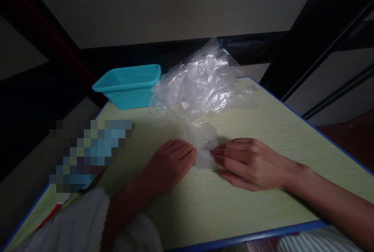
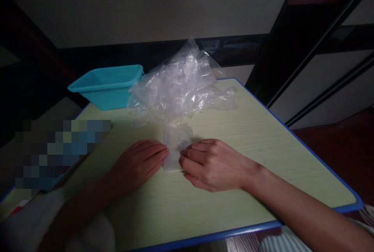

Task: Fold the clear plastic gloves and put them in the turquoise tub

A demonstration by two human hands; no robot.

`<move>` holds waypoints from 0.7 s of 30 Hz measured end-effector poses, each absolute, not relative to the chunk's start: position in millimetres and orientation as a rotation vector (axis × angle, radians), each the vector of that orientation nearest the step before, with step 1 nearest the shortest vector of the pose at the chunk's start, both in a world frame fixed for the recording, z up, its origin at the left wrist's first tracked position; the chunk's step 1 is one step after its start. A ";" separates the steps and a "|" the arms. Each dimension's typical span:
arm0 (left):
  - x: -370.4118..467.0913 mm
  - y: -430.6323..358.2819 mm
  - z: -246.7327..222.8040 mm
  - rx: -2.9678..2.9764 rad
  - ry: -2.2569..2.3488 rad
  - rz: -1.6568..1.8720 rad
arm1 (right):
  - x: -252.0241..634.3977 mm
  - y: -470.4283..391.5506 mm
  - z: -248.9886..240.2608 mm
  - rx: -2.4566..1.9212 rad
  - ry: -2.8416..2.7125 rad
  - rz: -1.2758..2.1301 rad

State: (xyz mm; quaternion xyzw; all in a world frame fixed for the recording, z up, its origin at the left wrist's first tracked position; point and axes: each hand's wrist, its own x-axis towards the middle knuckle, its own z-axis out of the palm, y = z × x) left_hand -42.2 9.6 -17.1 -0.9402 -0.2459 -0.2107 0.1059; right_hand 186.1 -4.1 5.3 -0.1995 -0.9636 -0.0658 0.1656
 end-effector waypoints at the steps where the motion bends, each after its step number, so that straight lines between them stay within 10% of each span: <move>1: -42.1 9.5 -17.7 -2.760 -0.724 -0.628 | 185.6 -4.3 5.3 -0.551 -2.740 -0.200; 21: -43.2 12.0 -24.2 -2.840 -0.882 -1.007 | 184.7 -4.1 1.2 -0.567 -2.720 -0.297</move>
